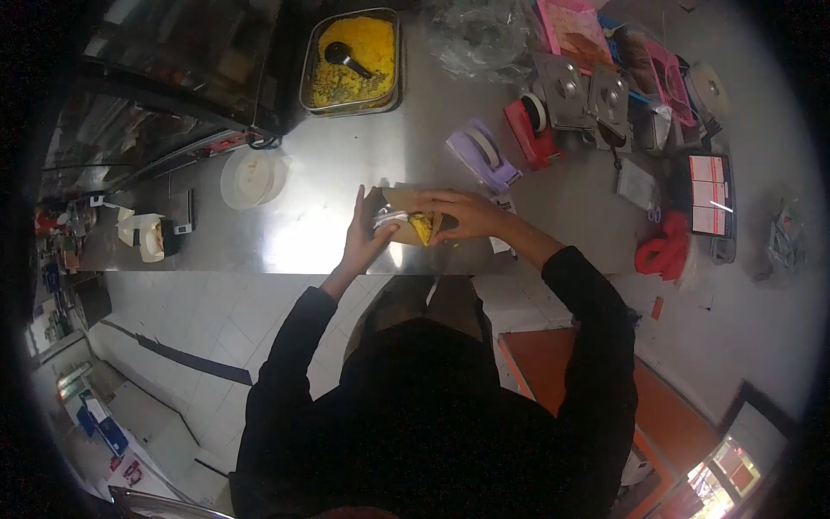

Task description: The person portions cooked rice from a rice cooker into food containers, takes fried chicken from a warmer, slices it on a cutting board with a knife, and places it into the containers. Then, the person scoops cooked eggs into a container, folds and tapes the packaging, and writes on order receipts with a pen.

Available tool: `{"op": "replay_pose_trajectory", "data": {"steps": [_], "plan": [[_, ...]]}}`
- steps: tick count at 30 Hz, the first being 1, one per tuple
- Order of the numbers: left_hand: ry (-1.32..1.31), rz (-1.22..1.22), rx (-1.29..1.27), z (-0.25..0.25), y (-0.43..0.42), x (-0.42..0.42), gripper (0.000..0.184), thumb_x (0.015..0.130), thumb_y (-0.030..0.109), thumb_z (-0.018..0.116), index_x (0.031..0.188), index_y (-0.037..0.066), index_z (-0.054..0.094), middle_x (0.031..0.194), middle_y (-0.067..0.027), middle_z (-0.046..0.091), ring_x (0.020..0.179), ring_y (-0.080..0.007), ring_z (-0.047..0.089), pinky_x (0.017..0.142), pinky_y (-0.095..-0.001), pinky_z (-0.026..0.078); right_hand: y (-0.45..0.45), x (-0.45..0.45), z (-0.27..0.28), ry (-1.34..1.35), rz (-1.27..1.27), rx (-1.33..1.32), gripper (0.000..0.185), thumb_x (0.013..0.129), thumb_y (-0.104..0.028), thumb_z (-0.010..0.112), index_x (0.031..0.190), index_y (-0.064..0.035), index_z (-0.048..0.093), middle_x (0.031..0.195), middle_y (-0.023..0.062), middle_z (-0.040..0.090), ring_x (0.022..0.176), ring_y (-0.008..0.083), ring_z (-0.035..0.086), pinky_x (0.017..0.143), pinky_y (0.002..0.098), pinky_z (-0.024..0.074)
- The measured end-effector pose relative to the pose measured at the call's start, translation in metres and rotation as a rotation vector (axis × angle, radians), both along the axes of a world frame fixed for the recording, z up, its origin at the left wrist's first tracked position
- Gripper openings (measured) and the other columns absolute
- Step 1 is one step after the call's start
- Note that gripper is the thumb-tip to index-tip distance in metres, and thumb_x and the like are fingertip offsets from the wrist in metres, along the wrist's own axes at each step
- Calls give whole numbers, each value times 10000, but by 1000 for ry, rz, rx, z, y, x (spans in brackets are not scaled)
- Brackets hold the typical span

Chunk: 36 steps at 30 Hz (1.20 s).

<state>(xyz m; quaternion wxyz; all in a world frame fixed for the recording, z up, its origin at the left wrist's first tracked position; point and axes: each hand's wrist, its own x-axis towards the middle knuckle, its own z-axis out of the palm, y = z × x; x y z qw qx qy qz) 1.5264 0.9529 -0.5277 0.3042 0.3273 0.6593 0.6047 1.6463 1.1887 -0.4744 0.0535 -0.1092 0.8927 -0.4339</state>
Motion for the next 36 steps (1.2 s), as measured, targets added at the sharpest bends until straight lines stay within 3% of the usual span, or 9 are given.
{"op": "replay_pose_trajectory", "data": {"steps": [5,8,11,14,17,20,23,32,36], "plan": [[751,-279,-162,4,5,-11,645,876,158,599,1417,23,276,1474,-193,239,1355,-397,234,1084,-444,279,5,-8,-9,-3,120,139,542,742,-373,724,1197,-129,560,1369,65,442,1204,252,483,992,376,402],[922,-350,-283,23,9,-1,593,908,253,533,1400,3,313,1476,-185,238,1351,-464,169,1096,-477,231,-3,-11,-12,-54,19,1,490,749,-312,731,1145,-72,569,1328,82,455,1181,258,487,973,365,405],[887,-338,-298,16,10,0,596,934,281,474,1415,-6,269,1481,-211,204,1352,-496,110,1106,-487,190,-25,-13,-40,29,-197,-216,453,768,-234,725,1126,-26,542,1276,113,438,1170,267,464,953,351,404],[745,-231,-234,8,12,3,647,921,226,503,1438,-5,190,1486,-250,139,1357,-478,128,1099,-470,218,-51,-16,-59,30,-406,-220,426,796,-162,695,1134,7,498,1232,136,409,1158,277,439,947,336,395],[444,-168,-152,10,11,1,729,895,191,545,1451,3,114,1482,-288,69,1359,-464,146,1087,-450,250,-59,-17,-67,113,-521,-281,435,813,-149,674,1156,19,466,1220,152,397,1160,281,427,962,331,379],[427,-204,-170,8,9,1,790,860,166,586,1455,13,89,1480,-298,43,1359,-453,163,1076,-435,277,-51,-9,-74,80,-522,-352,445,824,-148,662,1167,44,452,1218,153,389,1144,284,432,972,342,369],[401,-168,-188,5,12,3,794,842,146,586,1458,24,99,1479,-297,40,1354,-458,171,1075,-434,280,-57,-9,-73,23,-540,-390,250,878,-131,598,1037,11,467,1251,161,375,1210,310,383,1008,373,326],[465,-185,-217,8,16,2,751,831,117,528,1458,30,124,1458,-325,40,1328,-500,184,1060,-453,295,-86,-17,-72,151,-652,-102,316,866,-121,595,1097,48,461,1256,188,343,1197,345,388,1017,391,335],[389,-191,-244,11,15,4,735,830,88,506,1457,31,128,1449,-328,52,1325,-504,185,1059,-451,299,-83,-20,-76,185,-723,-211,377,850,-72,593,1168,58,437,1250,183,346,1183,342,403,1013,376,342]]}}
